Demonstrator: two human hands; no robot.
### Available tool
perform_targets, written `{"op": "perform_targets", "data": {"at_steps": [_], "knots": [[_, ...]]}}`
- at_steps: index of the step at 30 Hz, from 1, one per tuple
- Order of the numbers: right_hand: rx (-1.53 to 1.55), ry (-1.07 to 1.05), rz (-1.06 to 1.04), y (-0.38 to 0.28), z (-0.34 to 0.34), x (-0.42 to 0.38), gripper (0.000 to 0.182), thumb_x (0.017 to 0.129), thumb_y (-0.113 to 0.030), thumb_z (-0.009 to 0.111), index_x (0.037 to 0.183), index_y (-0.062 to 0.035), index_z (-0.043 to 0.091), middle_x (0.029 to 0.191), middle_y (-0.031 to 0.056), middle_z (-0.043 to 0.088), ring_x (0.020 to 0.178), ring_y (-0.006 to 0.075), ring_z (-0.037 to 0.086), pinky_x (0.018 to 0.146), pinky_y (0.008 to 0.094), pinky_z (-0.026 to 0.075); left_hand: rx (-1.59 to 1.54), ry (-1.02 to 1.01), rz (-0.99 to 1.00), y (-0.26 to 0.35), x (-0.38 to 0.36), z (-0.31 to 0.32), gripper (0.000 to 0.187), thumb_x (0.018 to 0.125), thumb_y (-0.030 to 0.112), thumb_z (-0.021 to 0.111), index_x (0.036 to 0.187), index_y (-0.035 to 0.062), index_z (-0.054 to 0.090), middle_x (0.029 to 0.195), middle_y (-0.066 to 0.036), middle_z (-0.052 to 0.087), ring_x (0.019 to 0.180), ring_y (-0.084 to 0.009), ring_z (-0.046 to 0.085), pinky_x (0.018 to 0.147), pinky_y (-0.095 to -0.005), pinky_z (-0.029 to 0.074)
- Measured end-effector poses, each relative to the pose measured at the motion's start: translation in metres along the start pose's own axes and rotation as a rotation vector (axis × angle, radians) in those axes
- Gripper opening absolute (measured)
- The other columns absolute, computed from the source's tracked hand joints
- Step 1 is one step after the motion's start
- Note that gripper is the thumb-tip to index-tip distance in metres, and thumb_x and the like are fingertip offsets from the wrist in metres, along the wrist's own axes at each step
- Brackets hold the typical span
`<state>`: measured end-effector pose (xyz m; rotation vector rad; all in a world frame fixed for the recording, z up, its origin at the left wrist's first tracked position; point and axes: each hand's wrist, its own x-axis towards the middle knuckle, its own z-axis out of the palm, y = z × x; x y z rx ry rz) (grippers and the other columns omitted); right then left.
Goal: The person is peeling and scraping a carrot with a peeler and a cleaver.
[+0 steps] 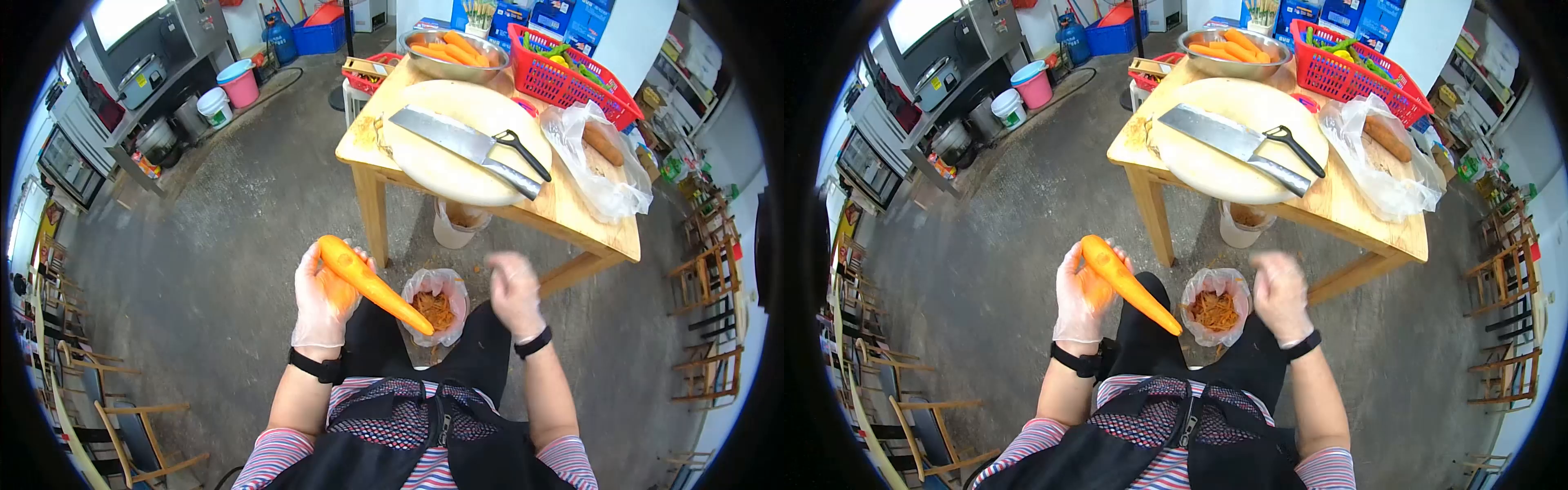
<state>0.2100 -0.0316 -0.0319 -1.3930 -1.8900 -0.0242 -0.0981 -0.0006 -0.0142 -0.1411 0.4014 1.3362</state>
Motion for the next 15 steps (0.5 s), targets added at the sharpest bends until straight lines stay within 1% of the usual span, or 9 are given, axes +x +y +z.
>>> {"op": "perform_targets", "data": {"at_steps": [1, 3, 5, 7, 8, 10, 11, 13, 15], "knots": [[-0.083, 0.133, -0.067, -0.010, -0.011, 0.029, 0.022, 0.079, -0.001, 0.058, 0.100, -0.0054, 0.064, 0.098, 0.0136, 0.065, 0.096, 0.0342, 0.060, 0.086, 0.0438, 0.048, 0.008, -0.032, -0.010, 0.000, 0.000, 0.000, 0.042, 0.096, 0.033, 0.048, 0.117, -0.0031, 0.048, 0.105, -0.019, 0.053, 0.099, -0.0323, 0.053, 0.095, -0.0497, 0.044], [-0.245, 0.212, -0.076, -0.024, -0.026, 0.080, 0.025, 0.081, -0.005, 0.059, 0.106, -0.0060, 0.063, 0.104, 0.0127, 0.062, 0.099, 0.0329, 0.057, 0.087, 0.0436, 0.045, 0.003, -0.045, -0.029, -0.003, -0.001, 0.005, 0.042, 0.096, 0.033, 0.048, 0.117, -0.0032, 0.048, 0.107, -0.020, 0.053, 0.100, -0.0331, 0.054, 0.096, -0.0508, 0.044], [-0.307, 0.179, -0.103, -0.009, -0.020, 0.116, 0.029, 0.081, -0.008, 0.060, 0.110, -0.0058, 0.063, 0.107, 0.0134, 0.062, 0.102, 0.0338, 0.056, 0.089, 0.0437, 0.045, -0.001, -0.058, -0.047, -0.006, -0.003, 0.010, 0.041, 0.096, 0.032, 0.047, 0.117, -0.0033, 0.049, 0.109, -0.020, 0.054, 0.102, -0.0340, 0.054, 0.097, -0.0518, 0.043], [-0.591, 0.060, -0.052, 0.013, -0.001, 0.138, 0.034, 0.081, -0.012, 0.060, 0.115, -0.0049, 0.064, 0.104, 0.0144, 0.064, 0.098, 0.0341, 0.060, 0.084, 0.0451, 0.049, -0.006, -0.109, -0.080, -0.007, -0.004, 0.013, 0.040, 0.095, 0.029, 0.049, 0.117, -0.0037, 0.049, 0.111, -0.021, 0.055, 0.104, -0.0351, 0.055, 0.099, -0.0534, 0.043], [-0.583, 0.064, -0.067, 0.023, 0.004, 0.147, 0.034, 0.081, -0.012, 0.060, 0.115, -0.0049, 0.064, 0.104, 0.0144, 0.064, 0.098, 0.0341, 0.060, 0.084, 0.0451, 0.049, 0.009, -0.209, -0.089, -0.005, -0.003, 0.010, 0.041, 0.096, 0.029, 0.052, 0.120, -0.0040, 0.050, 0.111, -0.021, 0.056, 0.105, -0.0356, 0.057, 0.099, -0.0536, 0.045], [-0.595, -0.166, 0.078, 0.036, 0.013, 0.161, 0.037, 0.084, -0.014, 0.058, 0.119, -0.0032, 0.062, 0.098, 0.0171, 0.065, 0.090, 0.0347, 0.064, 0.076, 0.0470, 0.053, 0.020, -0.271, -0.048, -0.003, -0.001, 0.008, 0.041, 0.096, 0.029, 0.054, 0.121, -0.0039, 0.051, 0.111, -0.021, 0.057, 0.105, -0.0355, 0.057, 0.099, -0.0532, 0.045], [-0.584, -0.164, 0.064, 0.043, 0.019, 0.166, 0.037, 0.084, -0.014, 0.058, 0.119, -0.0032, 0.062, 0.098, 0.0171, 0.065, 0.090, 0.0347, 0.064, 0.076, 0.0470, 0.053, 0.038, -0.331, -0.030, -0.003, -0.001, 0.009, 0.042, 0.097, 0.029, 0.055, 0.122, -0.0039, 0.051, 0.111, -0.021, 0.058, 0.106, -0.0353, 0.057, 0.098, -0.0527, 0.046], [-0.603, -0.218, -0.060, 0.035, 0.022, 0.175, 0.035, 0.087, -0.014, 0.056, 0.120, -0.0024, 0.061, 0.092, 0.0197, 0.065, 0.083, 0.0361, 0.066, 0.069, 0.0481, 0.054, 0.042, -0.355, -0.013, -0.003, -0.004, 0.014, 0.044, 0.098, 0.032, 0.056, 0.124, -0.0038, 0.052, 0.111, -0.021, 0.058, 0.105, -0.0346, 0.058, 0.096, -0.0512, 0.048], [-0.565, -0.196, -0.077, 0.018, 0.013, 0.168, 0.035, 0.090, -0.014, 0.053, 0.123, -0.0017, 0.059, 0.093, 0.0223, 0.064, 0.084, 0.0373, 0.065, 0.072, 0.0474, 0.054, 0.050, -0.371, -0.036, -0.005, -0.004, 0.014, 0.045, 0.098, 0.032, 0.056, 0.125, -0.0041, 0.051, 0.111, -0.021, 0.058, 0.102, -0.0345, 0.059, 0.094, -0.0495, 0.051]]}}
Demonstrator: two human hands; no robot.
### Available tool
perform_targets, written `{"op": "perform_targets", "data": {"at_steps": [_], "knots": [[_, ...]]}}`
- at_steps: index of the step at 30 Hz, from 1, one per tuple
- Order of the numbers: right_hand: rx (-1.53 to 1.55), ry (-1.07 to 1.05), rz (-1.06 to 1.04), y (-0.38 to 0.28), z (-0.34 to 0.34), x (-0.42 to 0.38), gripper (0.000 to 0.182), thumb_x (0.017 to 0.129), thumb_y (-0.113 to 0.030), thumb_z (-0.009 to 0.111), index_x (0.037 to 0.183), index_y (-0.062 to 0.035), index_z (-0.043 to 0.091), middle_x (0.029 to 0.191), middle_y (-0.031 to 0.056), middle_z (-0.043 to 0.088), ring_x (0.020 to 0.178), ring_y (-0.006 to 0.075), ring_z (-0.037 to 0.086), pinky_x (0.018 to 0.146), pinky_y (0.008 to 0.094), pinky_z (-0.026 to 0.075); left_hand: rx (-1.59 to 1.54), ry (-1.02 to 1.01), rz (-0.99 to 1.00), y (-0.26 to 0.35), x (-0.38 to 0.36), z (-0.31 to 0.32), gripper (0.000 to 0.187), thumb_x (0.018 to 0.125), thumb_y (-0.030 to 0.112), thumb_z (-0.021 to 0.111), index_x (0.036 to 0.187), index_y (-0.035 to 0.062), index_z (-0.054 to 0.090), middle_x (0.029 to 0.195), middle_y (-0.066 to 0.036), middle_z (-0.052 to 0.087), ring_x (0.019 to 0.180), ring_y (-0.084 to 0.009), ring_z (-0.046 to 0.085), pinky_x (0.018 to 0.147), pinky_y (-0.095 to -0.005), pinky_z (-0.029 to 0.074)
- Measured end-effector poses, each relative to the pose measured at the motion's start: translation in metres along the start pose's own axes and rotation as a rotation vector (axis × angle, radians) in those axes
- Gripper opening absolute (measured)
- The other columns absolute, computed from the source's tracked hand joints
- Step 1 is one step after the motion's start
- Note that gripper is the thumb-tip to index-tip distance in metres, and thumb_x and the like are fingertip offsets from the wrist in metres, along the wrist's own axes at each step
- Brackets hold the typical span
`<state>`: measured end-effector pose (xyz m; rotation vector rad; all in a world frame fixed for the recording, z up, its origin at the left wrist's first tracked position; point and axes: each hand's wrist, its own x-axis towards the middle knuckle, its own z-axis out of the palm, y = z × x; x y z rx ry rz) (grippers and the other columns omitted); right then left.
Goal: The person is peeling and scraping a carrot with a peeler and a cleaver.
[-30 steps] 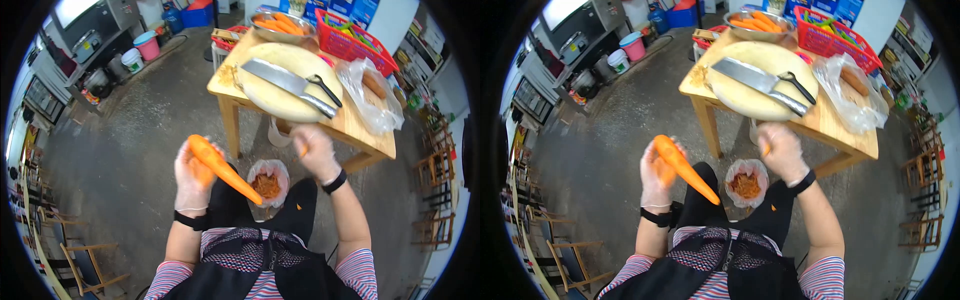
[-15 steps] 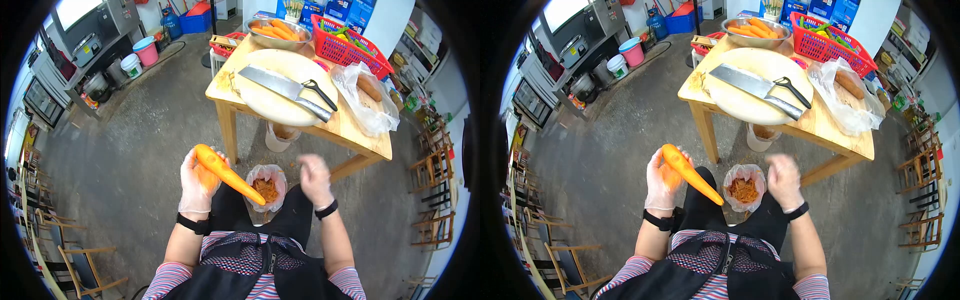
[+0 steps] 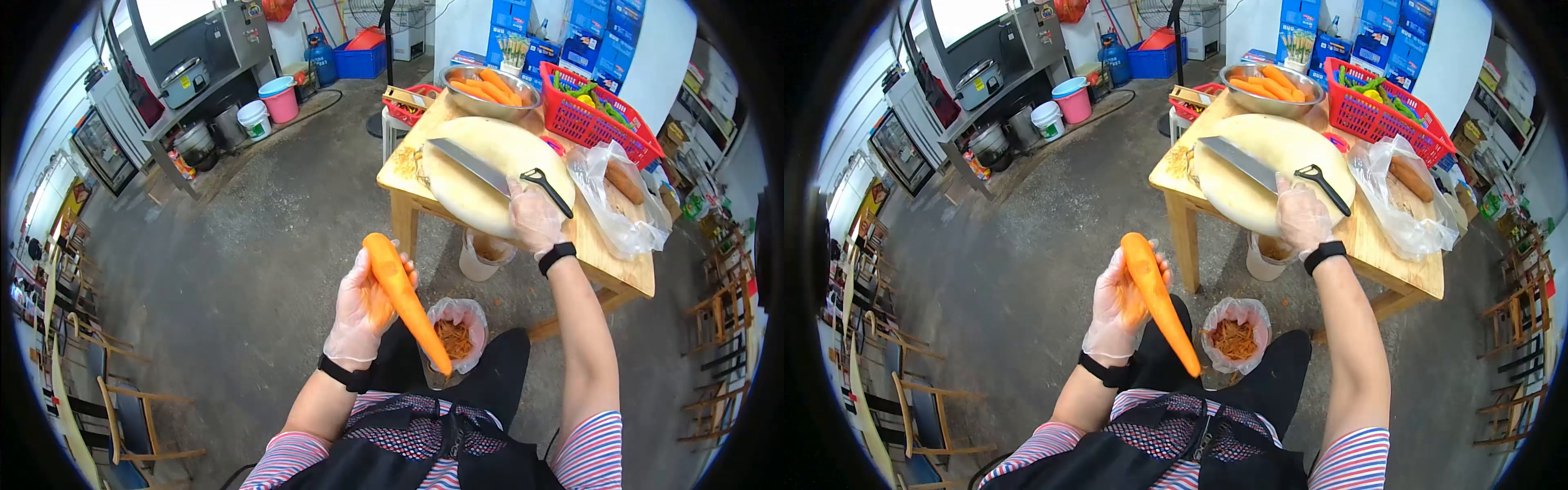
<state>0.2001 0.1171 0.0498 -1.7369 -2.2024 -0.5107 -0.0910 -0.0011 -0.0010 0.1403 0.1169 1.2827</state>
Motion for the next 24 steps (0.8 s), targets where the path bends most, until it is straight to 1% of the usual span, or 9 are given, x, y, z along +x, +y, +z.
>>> {"op": "perform_targets", "data": {"at_steps": [4, 6, 8, 10, 12, 16, 17, 18, 24], "knots": [[0.338, 0.094, 0.078, -0.009, -0.015, -0.026, 0.038, 0.095, -0.016, 0.050, 0.129, 0.0005, 0.054, 0.099, 0.0234, 0.065, 0.092, 0.0378, 0.065, 0.075, 0.0454, 0.053, -0.157, -0.013, -0.071, -0.008, 0.004, 0.003, 0.045, 0.099, 0.033, 0.056, 0.124, -0.0038, 0.050, 0.106, -0.022, 0.058, 0.097, -0.0349, 0.060, 0.089, -0.0501, 0.053], [0.610, 0.417, -0.052, -0.017, -0.026, -0.046, 0.040, 0.096, -0.015, 0.052, 0.133, 0.0013, 0.050, 0.091, 0.0202, 0.066, 0.085, 0.0343, 0.066, 0.073, 0.0412, 0.052, -0.138, 0.072, -0.021, -0.013, 0.006, 0.006, 0.044, 0.097, 0.032, 0.058, 0.122, -0.0042, 0.051, 0.102, -0.021, 0.057, 0.092, -0.0331, 0.059, 0.085, -0.0487, 0.053], [0.903, 0.242, 0.199, -0.038, -0.059, -0.083, 0.040, 0.096, -0.010, 0.053, 0.134, 0.0019, 0.048, 0.077, 0.0146, 0.062, 0.069, 0.0252, 0.063, 0.066, 0.0347, 0.051, -0.100, 0.146, -0.066, -0.015, 0.011, -0.002, 0.043, 0.095, 0.031, 0.061, 0.121, -0.0014, 0.052, 0.099, -0.020, 0.056, 0.086, -0.0314, 0.057, 0.081, -0.0461, 0.052], [1.162, 0.170, 0.217, -0.051, -0.082, -0.119, 0.041, 0.095, -0.003, 0.054, 0.135, 0.0026, 0.048, 0.070, 0.0102, 0.057, 0.059, 0.0173, 0.056, 0.061, 0.0300, 0.050, -0.126, 0.195, -0.087, -0.018, 0.015, -0.003, 0.042, 0.095, 0.031, 0.061, 0.121, -0.0011, 0.053, 0.098, -0.020, 0.056, 0.085, -0.0308, 0.056, 0.079, -0.0455, 0.052], [1.108, 0.284, 0.055, -0.056, -0.072, -0.156, 0.036, 0.097, -0.003, 0.051, 0.132, 0.0023, 0.048, 0.067, 0.0017, 0.051, 0.058, 0.0101, 0.048, 0.055, 0.0248, 0.043, -0.147, 0.239, -0.111, -0.020, 0.020, -0.005, 0.042, 0.094, 0.030, 0.062, 0.121, -0.0008, 0.053, 0.096, -0.021, 0.056, 0.083, -0.0302, 0.056, 0.077, -0.0449, 0.051], [0.672, 0.258, -0.144, -0.056, -0.083, -0.191, 0.039, 0.086, 0.002, 0.061, 0.124, -0.0063, 0.060, 0.067, 0.0075, 0.056, 0.054, 0.0229, 0.058, 0.050, 0.0338, 0.046, -0.068, 0.238, -0.125, -0.034, 0.026, -0.002, 0.035, 0.097, 0.029, 0.056, 0.119, 0.0034, 0.050, 0.098, -0.017, 0.056, 0.086, -0.0279, 0.059, 0.078, -0.0456, 0.052], [0.619, 0.190, -0.167, -0.056, -0.087, -0.200, 0.043, 0.082, -0.003, 0.066, 0.124, -0.0084, 0.062, 0.067, 0.0059, 0.055, 0.054, 0.0236, 0.057, 0.050, 0.0355, 0.046, -0.012, 0.317, -0.076, -0.039, 0.026, -0.001, 0.032, 0.097, 0.029, 0.057, 0.117, 0.0046, 0.051, 0.098, -0.017, 0.056, 0.086, -0.0275, 0.058, 0.078, -0.0446, 0.052], [0.567, 0.122, -0.190, -0.057, -0.091, -0.208, 0.048, 0.077, -0.008, 0.070, 0.124, -0.0105, 0.063, 0.067, 0.0043, 0.053, 0.055, 0.0243, 0.056, 0.050, 0.0371, 0.046, -0.155, 0.341, -0.290, -0.038, 0.027, -0.002, 0.031, 0.096, 0.031, 0.059, 0.114, 0.0065, 0.054, 0.096, -0.015, 0.057, 0.082, -0.0254, 0.059, 0.077, -0.0402, 0.053], [0.476, 0.028, -0.232, -0.071, -0.095, -0.231, 0.052, 0.077, -0.011, 0.072, 0.128, -0.0189, 0.064, 0.062, 0.0000, 0.046, 0.051, 0.0180, 0.051, 0.046, 0.0333, 0.042, -0.069, 0.269, -0.166, -0.056, 0.029, -0.012, 0.035, 0.096, 0.036, 0.059, 0.118, 0.0100, 0.059, 0.089, -0.014, 0.059, 0.074, -0.0227, 0.055, 0.075, -0.0371, 0.047]]}}
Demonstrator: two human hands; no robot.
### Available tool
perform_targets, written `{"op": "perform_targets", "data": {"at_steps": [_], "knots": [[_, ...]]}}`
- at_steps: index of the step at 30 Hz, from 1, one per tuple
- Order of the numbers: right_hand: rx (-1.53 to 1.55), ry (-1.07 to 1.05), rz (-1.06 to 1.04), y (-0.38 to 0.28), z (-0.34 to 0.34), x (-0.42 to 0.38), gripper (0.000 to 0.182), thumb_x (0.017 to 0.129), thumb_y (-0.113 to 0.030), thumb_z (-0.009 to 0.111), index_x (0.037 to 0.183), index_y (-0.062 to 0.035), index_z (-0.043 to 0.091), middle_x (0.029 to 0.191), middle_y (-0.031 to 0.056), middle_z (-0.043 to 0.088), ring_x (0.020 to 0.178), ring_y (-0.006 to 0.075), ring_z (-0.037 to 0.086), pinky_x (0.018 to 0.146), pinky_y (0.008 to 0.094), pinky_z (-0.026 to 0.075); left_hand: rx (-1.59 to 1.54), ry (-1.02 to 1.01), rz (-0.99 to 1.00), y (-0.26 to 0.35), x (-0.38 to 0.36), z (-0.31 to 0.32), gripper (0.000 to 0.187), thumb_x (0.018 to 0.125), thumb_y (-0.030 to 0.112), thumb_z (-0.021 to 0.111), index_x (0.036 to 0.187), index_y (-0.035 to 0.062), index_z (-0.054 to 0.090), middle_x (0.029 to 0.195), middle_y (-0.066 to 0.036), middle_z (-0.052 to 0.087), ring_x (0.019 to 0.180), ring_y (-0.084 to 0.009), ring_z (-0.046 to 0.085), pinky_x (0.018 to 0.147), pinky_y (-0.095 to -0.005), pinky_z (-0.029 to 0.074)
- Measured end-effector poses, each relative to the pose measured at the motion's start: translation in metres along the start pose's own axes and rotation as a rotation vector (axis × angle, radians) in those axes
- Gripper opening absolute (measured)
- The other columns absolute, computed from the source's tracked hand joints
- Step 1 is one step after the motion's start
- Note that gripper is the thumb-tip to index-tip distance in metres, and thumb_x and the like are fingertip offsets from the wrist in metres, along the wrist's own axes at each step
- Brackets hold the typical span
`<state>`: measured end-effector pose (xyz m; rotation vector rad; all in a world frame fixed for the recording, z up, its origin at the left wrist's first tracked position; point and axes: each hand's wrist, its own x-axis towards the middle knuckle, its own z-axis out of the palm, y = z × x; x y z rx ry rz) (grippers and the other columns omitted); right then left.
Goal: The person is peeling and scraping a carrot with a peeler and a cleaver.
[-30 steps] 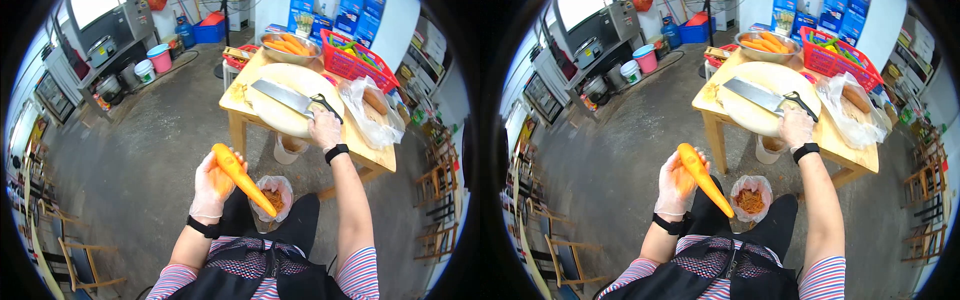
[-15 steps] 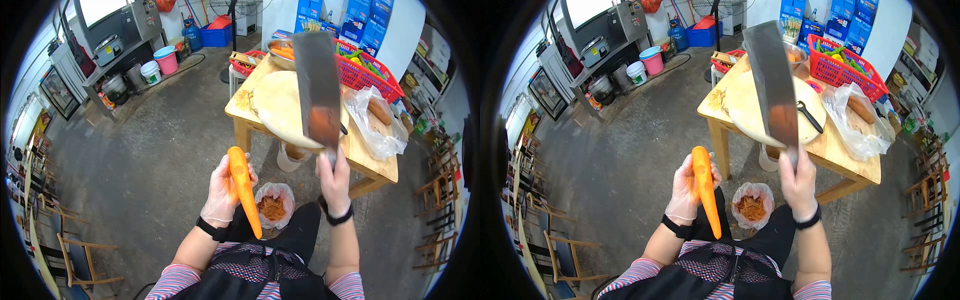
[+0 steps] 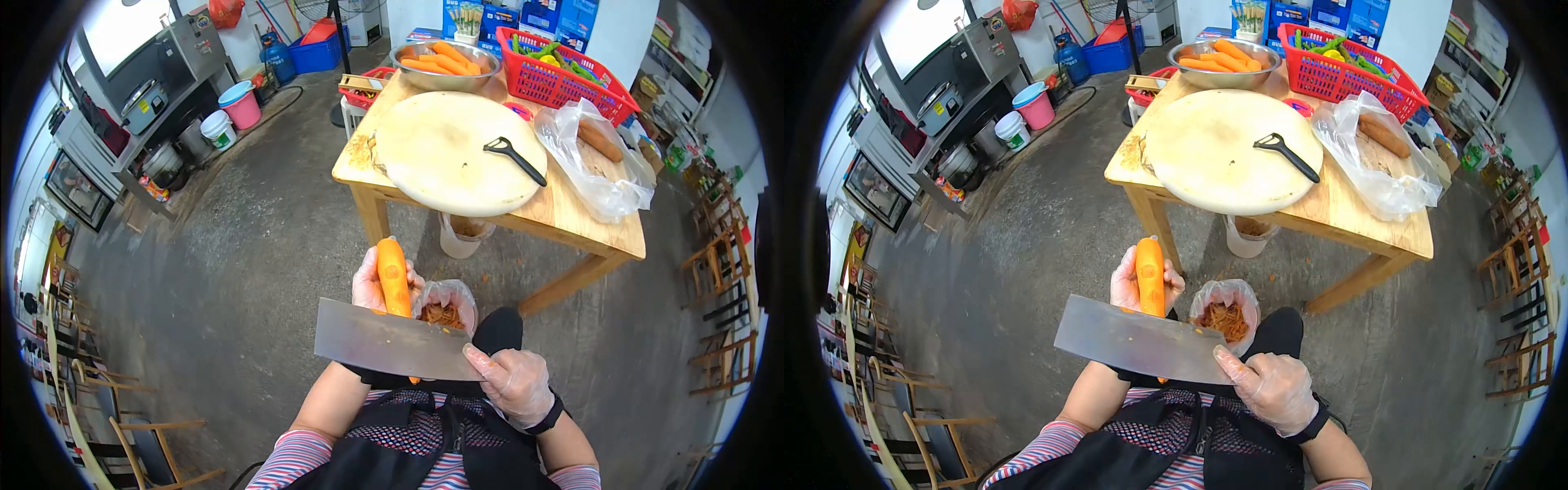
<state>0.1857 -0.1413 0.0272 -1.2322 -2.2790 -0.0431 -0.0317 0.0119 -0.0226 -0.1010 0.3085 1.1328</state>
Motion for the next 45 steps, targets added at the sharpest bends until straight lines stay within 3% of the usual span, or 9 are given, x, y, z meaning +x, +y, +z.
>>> {"op": "perform_targets", "data": {"at_steps": [8, 15, 17, 21, 23, 45], "knots": [[-0.004, 0.011, 0.057, -0.003, 0.008, -0.007, 0.051, 0.078, -0.012, 0.072, 0.128, -0.0165, 0.063, 0.063, 0.0003, 0.045, 0.051, 0.0171, 0.050, 0.045, 0.0323, 0.041, 0.215, -0.006, 0.045, -0.002, -0.004, 0.008, 0.033, 0.099, 0.038, 0.049, 0.116, 0.0121, 0.060, 0.083, -0.010, 0.060, 0.072, -0.0229, 0.055, 0.079, -0.0412, 0.045], [0.051, -0.029, 0.110, -0.004, 0.010, -0.006, 0.051, 0.078, -0.010, 0.072, 0.128, -0.0127, 0.062, 0.063, 0.0007, 0.045, 0.051, 0.0179, 0.051, 0.046, 0.0337, 0.043, 0.327, 0.013, 0.043, -0.012, -0.016, 0.024, 0.032, 0.100, 0.036, 0.049, 0.117, 0.0117, 0.059, 0.083, -0.010, 0.060, 0.075, -0.0215, 0.057, 0.081, -0.0426, 0.047], [0.040, -0.032, 0.122, -0.004, 0.010, -0.007, 0.053, 0.077, -0.009, 0.072, 0.129, -0.0120, 0.061, 0.063, 0.0007, 0.046, 0.052, 0.0179, 0.051, 0.047, 0.0337, 0.044, 0.286, -0.019, 0.032, -0.012, -0.016, 0.025, 0.031, 0.101, 0.035, 0.050, 0.117, 0.0098, 0.057, 0.084, -0.008, 0.062, 0.073, -0.0185, 0.063, 0.069, -0.0360, 0.058], [0.061, -0.021, 0.109, -0.003, 0.008, -0.008, 0.054, 0.076, -0.009, 0.072, 0.130, -0.0115, 0.060, 0.063, 0.0007, 0.046, 0.052, 0.0177, 0.052, 0.047, 0.0334, 0.044, 0.343, -0.056, 0.029, -0.011, -0.019, 0.029, 0.030, 0.101, 0.035, 0.050, 0.115, 0.0097, 0.057, 0.085, -0.008, 0.063, 0.074, -0.0183, 0.063, 0.068, -0.0349, 0.058], [0.049, -0.022, 0.100, -0.003, 0.008, -0.007, 0.054, 0.077, -0.008, 0.072, 0.129, -0.0115, 0.060, 0.063, 0.0006, 0.045, 0.052, 0.0174, 0.051, 0.047, 0.0332, 0.043, 0.369, -0.019, 0.027, -0.011, -0.018, 0.030, 0.030, 0.100, 0.035, 0.050, 0.115, 0.0115, 0.059, 0.084, -0.008, 0.062, 0.077, -0.0195, 0.059, 0.080, -0.0410, 0.049], [-0.024, 0.129, 0.141, 0.006, 0.051, -0.019, 0.054, 0.080, -0.009, 0.069, 0.132, -0.0139, 0.059, 0.066, 0.0027, 0.045, 0.052, 0.0202, 0.051, 0.049, 0.0347, 0.044, 0.382, 0.067, 0.042, -0.013, -0.004, 0.004, 0.030, 0.098, 0.041, 0.055, 0.106, 0.0128, 0.060, 0.088, -0.007, 0.064, 0.076, -0.0186, 0.064, 0.078, -0.0404, 0.054]]}}
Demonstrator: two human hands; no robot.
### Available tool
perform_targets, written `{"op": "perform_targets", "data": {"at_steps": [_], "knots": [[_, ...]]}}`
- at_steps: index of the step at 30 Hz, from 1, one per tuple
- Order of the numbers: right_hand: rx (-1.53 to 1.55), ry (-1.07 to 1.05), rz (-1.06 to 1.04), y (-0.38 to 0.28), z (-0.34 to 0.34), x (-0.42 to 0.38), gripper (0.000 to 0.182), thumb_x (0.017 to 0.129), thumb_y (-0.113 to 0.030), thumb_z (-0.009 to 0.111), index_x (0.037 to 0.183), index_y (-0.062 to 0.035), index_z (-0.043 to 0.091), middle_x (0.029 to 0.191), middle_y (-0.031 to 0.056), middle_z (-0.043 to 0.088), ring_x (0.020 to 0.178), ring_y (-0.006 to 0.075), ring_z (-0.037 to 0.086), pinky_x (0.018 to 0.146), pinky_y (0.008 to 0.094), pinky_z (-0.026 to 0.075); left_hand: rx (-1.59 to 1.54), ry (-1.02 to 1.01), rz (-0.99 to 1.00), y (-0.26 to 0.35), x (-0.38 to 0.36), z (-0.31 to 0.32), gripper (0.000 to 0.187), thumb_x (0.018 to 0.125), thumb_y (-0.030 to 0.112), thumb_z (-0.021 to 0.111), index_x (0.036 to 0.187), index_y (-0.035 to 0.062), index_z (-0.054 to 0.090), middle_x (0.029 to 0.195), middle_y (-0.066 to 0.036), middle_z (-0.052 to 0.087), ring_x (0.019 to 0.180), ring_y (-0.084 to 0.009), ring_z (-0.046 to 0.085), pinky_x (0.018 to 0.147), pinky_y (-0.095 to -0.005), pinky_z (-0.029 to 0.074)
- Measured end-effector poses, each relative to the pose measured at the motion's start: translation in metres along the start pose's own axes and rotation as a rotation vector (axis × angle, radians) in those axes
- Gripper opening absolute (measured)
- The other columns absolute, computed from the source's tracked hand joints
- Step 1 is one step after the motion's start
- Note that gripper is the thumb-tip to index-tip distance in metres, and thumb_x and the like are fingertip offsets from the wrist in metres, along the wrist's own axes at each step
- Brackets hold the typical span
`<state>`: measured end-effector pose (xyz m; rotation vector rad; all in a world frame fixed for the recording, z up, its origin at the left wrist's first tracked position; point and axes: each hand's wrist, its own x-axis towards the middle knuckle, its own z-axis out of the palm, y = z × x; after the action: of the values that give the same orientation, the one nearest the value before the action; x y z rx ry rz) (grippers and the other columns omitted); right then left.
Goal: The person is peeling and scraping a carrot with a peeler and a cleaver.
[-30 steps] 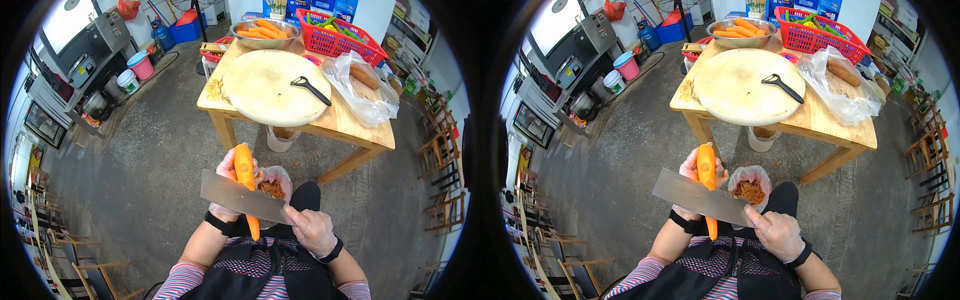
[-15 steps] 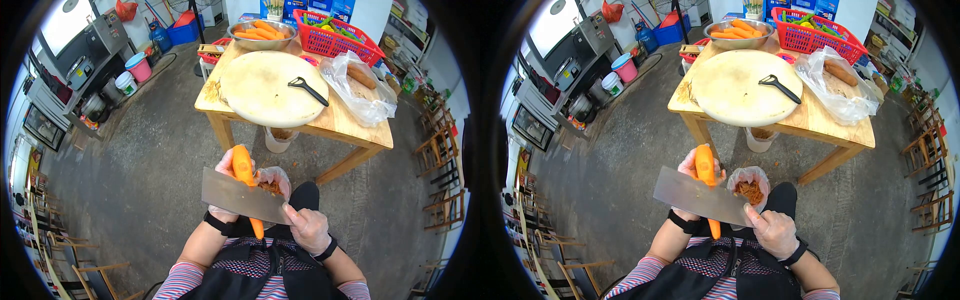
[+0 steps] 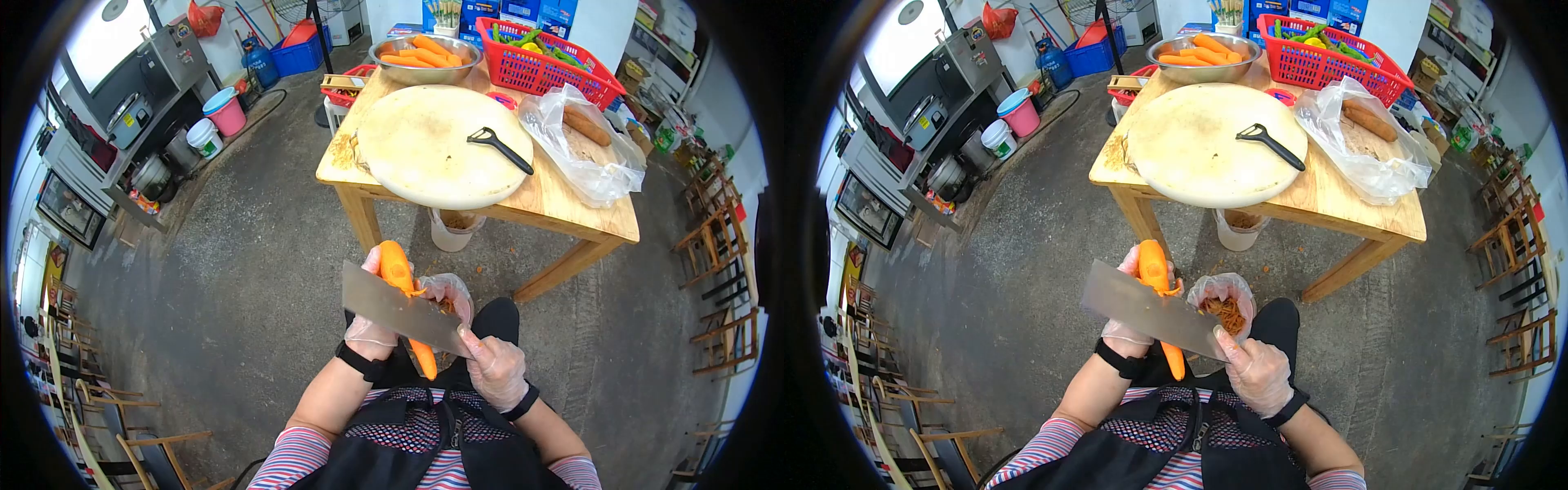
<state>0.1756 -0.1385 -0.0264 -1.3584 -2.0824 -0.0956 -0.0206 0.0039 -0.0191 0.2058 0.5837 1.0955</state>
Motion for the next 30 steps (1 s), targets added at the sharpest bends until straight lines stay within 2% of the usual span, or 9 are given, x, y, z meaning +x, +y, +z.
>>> {"op": "perform_targets", "data": {"at_steps": [2, 3, 5, 6, 8, 15, 24, 26, 30], "knots": [[0.186, -0.081, 0.170, -0.005, 0.001, -0.004, 0.045, 0.086, -0.010, 0.066, 0.130, -0.0109, 0.060, 0.071, 0.0074, 0.056, 0.059, 0.0252, 0.060, 0.056, 0.0368, 0.050, -0.011, 0.085, 0.079, -0.008, 0.014, -0.011, 0.031, 0.097, 0.041, 0.056, 0.104, 0.0120, 0.059, 0.086, -0.007, 0.064, 0.072, -0.0202, 0.065, 0.077, -0.0401, 0.055], [0.185, -0.081, 0.171, -0.008, 0.002, -0.004, 0.045, 0.086, -0.010, 0.066, 0.130, -0.0109, 0.060, 0.071, 0.0074, 0.056, 0.059, 0.0252, 0.060, 0.056, 0.0368, 0.050, -0.011, 0.085, 0.078, -0.011, 0.018, -0.010, 0.031, 0.097, 0.041, 0.056, 0.104, 0.0120, 0.059, 0.086, -0.007, 0.064, 0.072, -0.0202, 0.065, 0.077, -0.0401, 0.055], [0.489, -0.016, 0.357, -0.014, 0.005, -0.004, 0.038, 0.092, -0.011, 0.061, 0.129, -0.0086, 0.060, 0.082, 0.0145, 0.065, 0.071, 0.0307, 0.067, 0.064, 0.0388, 0.054, -0.165, 0.180, 0.065, -0.014, 0.024, -0.009, 0.031, 0.095, 0.040, 0.057, 0.108, 0.0119, 0.059, 0.084, -0.007, 0.064, 0.070, -0.0216, 0.065, 0.074, -0.0406, 0.054], [0.488, -0.018, 0.359, -0.014, 0.004, -0.004, 0.038, 0.092, -0.011, 0.061, 0.129, -0.0086, 0.060, 0.082, 0.0145, 0.065, 0.071, 0.0307, 0.067, 0.064, 0.0388, 0.054, -0.183, 0.141, 0.068, -0.016, 0.027, -0.012, 0.032, 0.096, 0.040, 0.055, 0.112, 0.0125, 0.058, 0.085, -0.007, 0.064, 0.071, -0.0212, 0.064, 0.072, -0.0416, 0.053], [0.498, -0.065, 0.412, -0.015, -0.002, -0.003, 0.035, 0.094, -0.009, 0.058, 0.129, -0.0075, 0.060, 0.093, 0.0195, 0.068, 0.080, 0.0338, 0.070, 0.071, 0.0392, 0.055, -0.164, 0.097, 0.074, -0.018, 0.030, -0.016, 0.033, 0.096, 0.040, 0.054, 0.114, 0.0126, 0.058, 0.085, -0.007, 0.063, 0.073, -0.0211, 0.063, 0.073, -0.0422, 0.052], [0.441, -0.092, 0.417, -0.017, -0.023, 0.003, 0.034, 0.094, -0.009, 0.058, 0.128, -0.0062, 0.060, 0.093, 0.0194, 0.069, 0.082, 0.0326, 0.071, 0.073, 0.0376, 0.056, -0.165, -0.013, 0.035, -0.009, 0.023, -0.008, 0.035, 0.096, 0.037, 0.050, 0.120, 0.0128, 0.057, 0.086, -0.010, 0.061, 0.079, -0.0216, 0.059, 0.079, -0.0455, 0.048], [0.462, -0.118, 0.296, -0.017, -0.043, 0.027, 0.036, 0.092, -0.009, 0.061, 0.127, -0.0060, 0.061, 0.087, 0.0163, 0.068, 0.076, 0.0306, 0.070, 0.067, 0.0376, 0.056, -0.064, -0.042, -0.047, -0.011, 0.011, 0.004, 0.034, 0.097, 0.040, 0.050, 0.118, 0.0139, 0.059, 0.083, -0.009, 0.064, 0.075, -0.0222, 0.059, 0.081, -0.0470, 0.047], [0.325, -0.139, 0.161, -0.013, -0.043, 0.026, 0.041, 0.087, -0.008, 0.063, 0.128, -0.0075, 0.060, 0.076, 0.0112, 0.065, 0.066, 0.0275, 0.067, 0.060, 0.0379, 0.054, -0.076, -0.088, -0.041, -0.009, 0.011, 0.002, 0.033, 0.097, 0.039, 0.051, 0.117, 0.0136, 0.060, 0.082, -0.008, 0.064, 0.075, -0.0222, 0.059, 0.082, -0.0471, 0.046], [0.293, -0.167, 0.093, -0.013, -0.044, 0.021, 0.047, 0.083, -0.008, 0.065, 0.129, -0.0098, 0.060, 0.067, 0.0069, 0.057, 0.056, 0.0250, 0.061, 0.053, 0.0377, 0.051, -0.085, -0.121, -0.022, -0.003, 0.006, 0.007, 0.031, 0.099, 0.035, 0.049, 0.116, 0.0117, 0.060, 0.082, -0.008, 0.063, 0.076, -0.0212, 0.058, 0.083, -0.0470, 0.045]]}}
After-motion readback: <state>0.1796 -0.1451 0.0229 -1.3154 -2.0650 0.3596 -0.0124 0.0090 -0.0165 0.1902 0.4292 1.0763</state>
